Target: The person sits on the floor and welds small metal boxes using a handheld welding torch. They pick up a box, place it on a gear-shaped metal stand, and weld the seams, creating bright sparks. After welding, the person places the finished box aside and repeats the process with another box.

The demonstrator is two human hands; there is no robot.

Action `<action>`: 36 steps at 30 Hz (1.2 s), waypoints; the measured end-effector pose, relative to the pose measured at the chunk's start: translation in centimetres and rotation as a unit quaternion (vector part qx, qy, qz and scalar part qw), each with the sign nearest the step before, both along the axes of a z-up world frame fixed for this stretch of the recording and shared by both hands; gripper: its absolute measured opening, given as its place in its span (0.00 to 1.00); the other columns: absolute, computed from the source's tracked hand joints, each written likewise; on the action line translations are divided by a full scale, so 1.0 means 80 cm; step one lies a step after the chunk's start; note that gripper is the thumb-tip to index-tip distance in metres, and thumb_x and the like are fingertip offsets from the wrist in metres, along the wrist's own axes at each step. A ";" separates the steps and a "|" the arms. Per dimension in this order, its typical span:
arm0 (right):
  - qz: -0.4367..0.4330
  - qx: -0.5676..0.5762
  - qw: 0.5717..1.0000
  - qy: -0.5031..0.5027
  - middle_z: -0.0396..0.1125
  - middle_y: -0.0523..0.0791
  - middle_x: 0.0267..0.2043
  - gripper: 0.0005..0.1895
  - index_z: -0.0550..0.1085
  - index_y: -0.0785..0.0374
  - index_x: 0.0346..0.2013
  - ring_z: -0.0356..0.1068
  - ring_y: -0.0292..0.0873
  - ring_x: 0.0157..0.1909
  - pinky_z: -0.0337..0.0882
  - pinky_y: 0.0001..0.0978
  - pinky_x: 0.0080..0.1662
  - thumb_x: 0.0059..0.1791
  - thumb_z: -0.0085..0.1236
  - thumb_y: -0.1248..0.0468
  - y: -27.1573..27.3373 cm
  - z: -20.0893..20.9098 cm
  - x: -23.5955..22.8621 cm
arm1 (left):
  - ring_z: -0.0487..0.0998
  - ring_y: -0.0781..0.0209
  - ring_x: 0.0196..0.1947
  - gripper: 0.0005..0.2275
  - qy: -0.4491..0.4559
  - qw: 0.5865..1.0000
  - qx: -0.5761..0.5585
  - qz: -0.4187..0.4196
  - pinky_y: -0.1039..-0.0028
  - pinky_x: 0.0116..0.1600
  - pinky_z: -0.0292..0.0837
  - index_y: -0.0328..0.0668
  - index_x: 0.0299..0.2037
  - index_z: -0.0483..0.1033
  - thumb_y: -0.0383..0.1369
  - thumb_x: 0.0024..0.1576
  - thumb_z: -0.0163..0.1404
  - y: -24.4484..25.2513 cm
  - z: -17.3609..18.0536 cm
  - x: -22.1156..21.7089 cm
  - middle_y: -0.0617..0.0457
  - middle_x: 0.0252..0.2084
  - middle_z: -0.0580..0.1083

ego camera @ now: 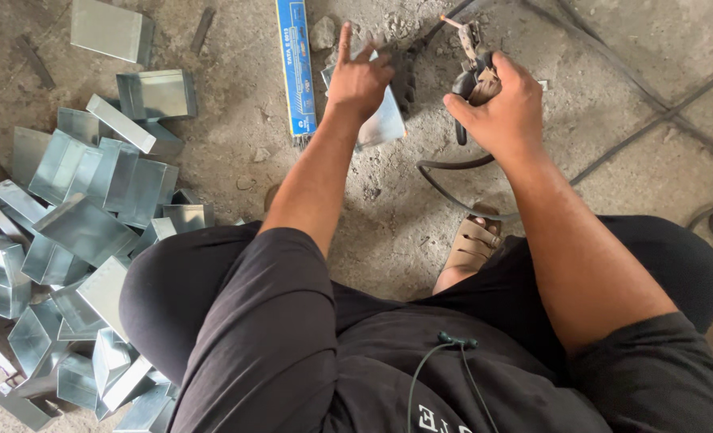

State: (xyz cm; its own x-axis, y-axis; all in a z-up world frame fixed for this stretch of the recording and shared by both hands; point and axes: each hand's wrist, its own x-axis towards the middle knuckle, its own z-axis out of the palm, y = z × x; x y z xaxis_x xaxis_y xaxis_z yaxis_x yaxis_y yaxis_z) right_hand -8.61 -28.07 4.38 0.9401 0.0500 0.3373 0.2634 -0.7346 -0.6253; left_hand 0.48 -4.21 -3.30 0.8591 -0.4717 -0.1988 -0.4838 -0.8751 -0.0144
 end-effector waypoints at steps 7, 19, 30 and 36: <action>-0.002 0.000 1.000 0.028 0.75 0.50 0.39 0.25 0.75 0.68 0.43 0.77 0.50 0.40 0.76 0.41 0.46 0.45 0.79 0.55 -0.010 -0.003 0.000 | 0.53 0.52 0.73 0.42 0.165 0.814 -0.154 0.534 0.46 0.71 0.29 0.50 0.74 0.45 0.47 0.52 0.56 0.051 -0.045 -0.008 0.50 0.72 0.54; 0.016 0.011 1.000 0.023 0.73 0.49 0.37 0.22 0.73 0.65 0.36 0.75 0.52 0.39 0.74 0.43 0.45 0.43 0.78 0.57 0.009 0.010 0.003 | 0.80 0.44 0.52 0.15 0.124 0.974 -0.063 0.177 0.59 0.61 0.71 0.41 0.51 0.78 0.26 0.52 0.56 0.046 0.011 0.039 0.39 0.52 0.78; 0.033 -0.023 0.998 0.051 0.73 0.50 0.39 0.26 0.75 0.65 0.43 0.76 0.52 0.42 0.75 0.43 0.47 0.43 0.77 0.53 0.008 0.010 -0.002 | 0.80 0.48 0.50 0.20 0.077 0.982 -0.097 0.144 0.52 0.73 0.51 0.55 0.50 0.79 0.35 0.46 0.66 0.042 0.044 0.022 0.49 0.49 0.79; 0.020 -0.088 0.983 0.162 0.73 0.54 0.41 0.36 0.76 0.68 0.52 0.76 0.54 0.43 0.75 0.45 0.47 0.39 0.75 0.47 0.022 0.009 -0.008 | 0.81 0.46 0.48 0.23 0.102 0.979 -0.038 0.173 0.51 0.64 0.55 0.52 0.49 0.79 0.44 0.44 0.69 0.046 0.052 0.021 0.49 0.47 0.80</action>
